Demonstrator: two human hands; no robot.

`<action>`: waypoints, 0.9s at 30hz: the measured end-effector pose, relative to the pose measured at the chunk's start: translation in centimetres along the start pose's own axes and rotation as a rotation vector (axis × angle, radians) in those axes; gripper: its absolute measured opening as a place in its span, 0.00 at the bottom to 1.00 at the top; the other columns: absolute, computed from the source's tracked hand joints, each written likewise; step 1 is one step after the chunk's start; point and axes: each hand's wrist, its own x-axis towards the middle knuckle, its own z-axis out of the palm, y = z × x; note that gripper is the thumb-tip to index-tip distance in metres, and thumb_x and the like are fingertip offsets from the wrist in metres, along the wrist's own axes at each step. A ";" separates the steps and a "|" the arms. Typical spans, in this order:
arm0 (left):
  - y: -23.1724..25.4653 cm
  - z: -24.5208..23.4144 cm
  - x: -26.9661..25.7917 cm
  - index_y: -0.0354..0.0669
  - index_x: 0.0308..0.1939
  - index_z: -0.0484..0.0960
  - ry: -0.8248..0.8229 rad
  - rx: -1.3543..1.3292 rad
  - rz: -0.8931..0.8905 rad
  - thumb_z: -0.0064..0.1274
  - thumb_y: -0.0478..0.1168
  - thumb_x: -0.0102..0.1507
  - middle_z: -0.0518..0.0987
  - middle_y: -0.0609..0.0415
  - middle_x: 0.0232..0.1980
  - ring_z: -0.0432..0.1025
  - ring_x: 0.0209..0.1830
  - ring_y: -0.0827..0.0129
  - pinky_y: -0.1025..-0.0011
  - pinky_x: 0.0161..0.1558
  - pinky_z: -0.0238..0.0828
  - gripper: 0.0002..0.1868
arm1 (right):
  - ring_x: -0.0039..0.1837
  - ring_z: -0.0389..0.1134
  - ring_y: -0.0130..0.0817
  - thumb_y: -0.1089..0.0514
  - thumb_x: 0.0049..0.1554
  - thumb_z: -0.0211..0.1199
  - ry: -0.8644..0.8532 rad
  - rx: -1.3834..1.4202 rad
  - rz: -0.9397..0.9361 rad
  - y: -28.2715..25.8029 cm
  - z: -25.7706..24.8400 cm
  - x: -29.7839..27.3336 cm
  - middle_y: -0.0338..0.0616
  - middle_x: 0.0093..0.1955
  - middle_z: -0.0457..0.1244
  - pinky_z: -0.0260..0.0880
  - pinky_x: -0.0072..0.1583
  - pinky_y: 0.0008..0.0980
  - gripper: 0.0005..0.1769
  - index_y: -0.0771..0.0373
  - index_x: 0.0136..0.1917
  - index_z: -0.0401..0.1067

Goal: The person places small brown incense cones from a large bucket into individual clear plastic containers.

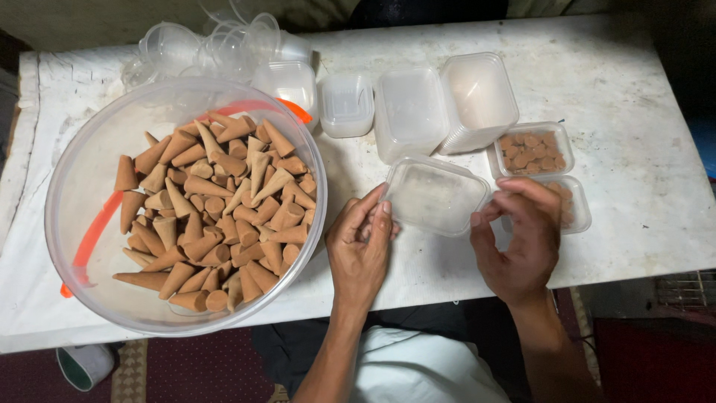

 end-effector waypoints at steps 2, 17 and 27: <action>0.1 0.1 0.0 0.28 0.56 0.80 0.016 -0.017 0.002 0.51 0.30 0.66 0.77 0.45 0.31 0.76 0.29 0.69 0.74 0.31 0.79 0.15 | 0.46 0.66 0.36 0.68 0.60 0.61 -0.037 0.025 0.045 -0.3 0.2 0.5 0.58 0.63 0.57 0.73 0.46 0.33 0.18 0.72 0.62 0.62; 1.8 0.5 -1.8 0.26 0.52 0.80 -0.004 -0.054 -0.022 0.55 0.30 0.63 0.81 0.45 0.29 0.79 0.27 0.70 0.73 0.32 0.82 0.13 | 0.54 0.70 0.46 0.69 0.65 0.53 -0.046 0.162 0.233 -0.2 0.0 0.3 0.63 0.58 0.65 0.72 0.52 0.38 0.14 0.78 0.63 0.66; 1.3 0.5 -2.0 0.26 0.51 0.79 -0.005 -0.080 -0.049 0.54 0.30 0.64 0.82 0.44 0.30 0.79 0.28 0.70 0.74 0.32 0.82 0.13 | 0.59 0.71 0.49 0.70 0.65 0.54 -0.018 0.163 0.195 -0.9 0.0 0.9 0.63 0.57 0.67 0.73 0.59 0.41 0.12 0.77 0.61 0.68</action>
